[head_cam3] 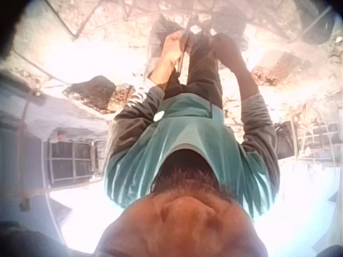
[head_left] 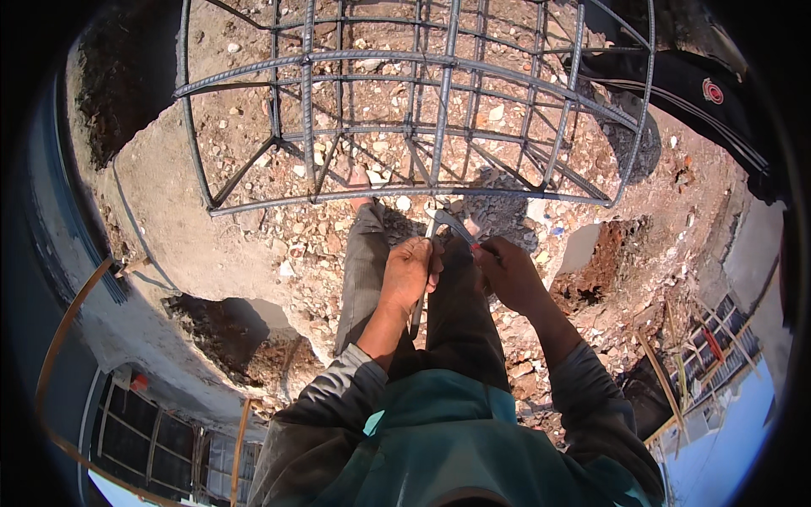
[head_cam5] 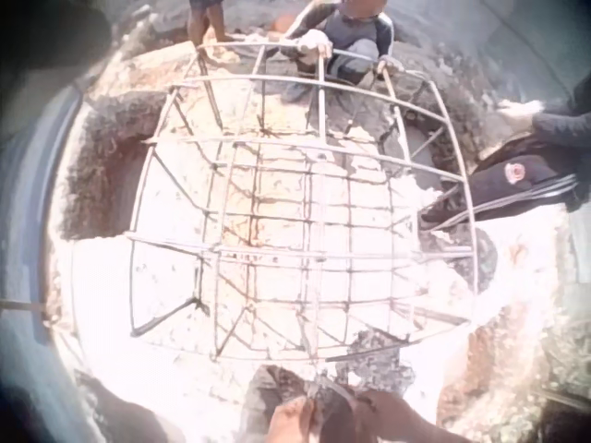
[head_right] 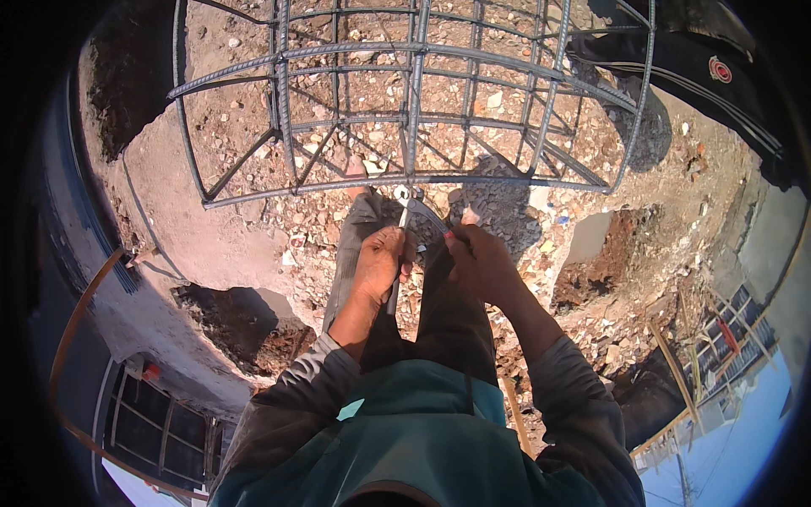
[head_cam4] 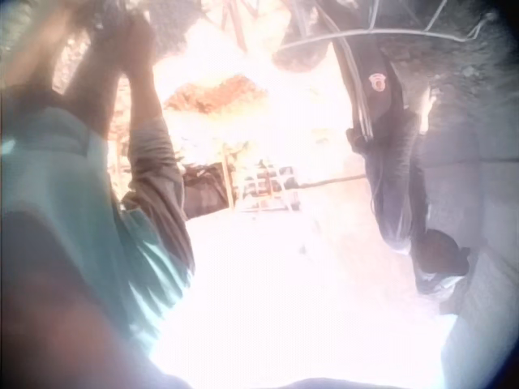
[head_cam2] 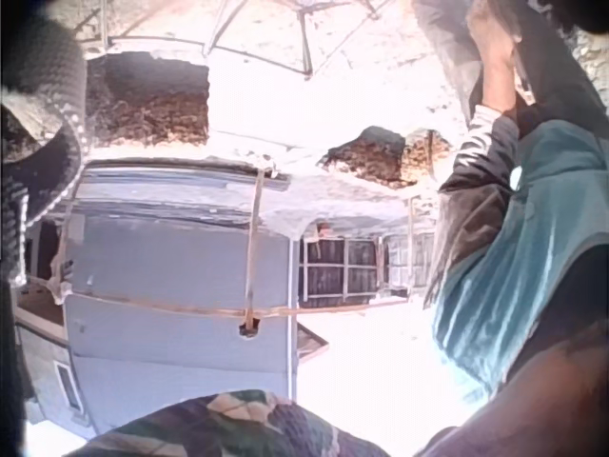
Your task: The person constructs a rebar cage by hand and using a tool to twist wire around the intersections of the metal bars.
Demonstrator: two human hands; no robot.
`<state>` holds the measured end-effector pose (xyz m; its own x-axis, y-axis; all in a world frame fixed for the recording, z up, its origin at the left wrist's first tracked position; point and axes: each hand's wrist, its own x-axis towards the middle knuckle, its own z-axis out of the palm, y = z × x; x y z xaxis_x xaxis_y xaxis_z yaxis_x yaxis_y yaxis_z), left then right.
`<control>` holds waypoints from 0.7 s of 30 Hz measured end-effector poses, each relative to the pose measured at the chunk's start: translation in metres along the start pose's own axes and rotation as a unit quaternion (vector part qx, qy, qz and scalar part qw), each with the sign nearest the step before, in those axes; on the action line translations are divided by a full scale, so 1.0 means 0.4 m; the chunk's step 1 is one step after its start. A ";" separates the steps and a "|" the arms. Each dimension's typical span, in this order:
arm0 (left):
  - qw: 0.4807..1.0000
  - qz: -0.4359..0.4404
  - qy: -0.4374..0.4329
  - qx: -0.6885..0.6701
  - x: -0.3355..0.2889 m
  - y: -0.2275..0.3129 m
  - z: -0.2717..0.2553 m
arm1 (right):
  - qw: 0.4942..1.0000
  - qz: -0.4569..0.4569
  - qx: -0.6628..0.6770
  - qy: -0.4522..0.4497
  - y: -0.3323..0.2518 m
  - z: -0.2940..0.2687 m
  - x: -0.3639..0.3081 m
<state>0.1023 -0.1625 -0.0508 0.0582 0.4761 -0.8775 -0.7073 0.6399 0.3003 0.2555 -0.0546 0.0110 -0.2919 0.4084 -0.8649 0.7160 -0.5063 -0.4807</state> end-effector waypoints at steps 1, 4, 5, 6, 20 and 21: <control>1.000 -0.024 0.002 -0.011 0.012 0.009 0.001 | 1.000 0.012 -0.006 0.001 -0.007 -0.003 0.012; 0.996 -0.081 -0.003 -0.047 0.038 0.026 0.011 | 0.999 0.039 -0.017 0.004 0.000 -0.008 0.043; 0.994 -0.089 -0.011 -0.061 0.044 0.024 0.008 | 0.999 0.050 -0.005 0.001 0.004 -0.005 0.047; 0.992 -0.097 -0.019 -0.074 0.049 0.026 0.010 | 0.998 0.061 0.008 -0.003 0.011 -0.004 0.053; 0.916 -0.101 -0.105 -0.374 0.087 -0.037 0.089 | 0.989 0.112 0.023 0.098 0.069 0.035 0.019; 0.902 -0.085 -0.119 -0.407 0.099 -0.067 0.098 | 0.986 0.110 -0.015 0.122 0.092 0.033 0.012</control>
<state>0.1512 -0.1370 -0.0790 0.2949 0.5914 -0.7505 -0.9512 0.1068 -0.2896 0.2722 -0.0812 -0.0128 0.0309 0.4642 -0.8852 0.7643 -0.5817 -0.2783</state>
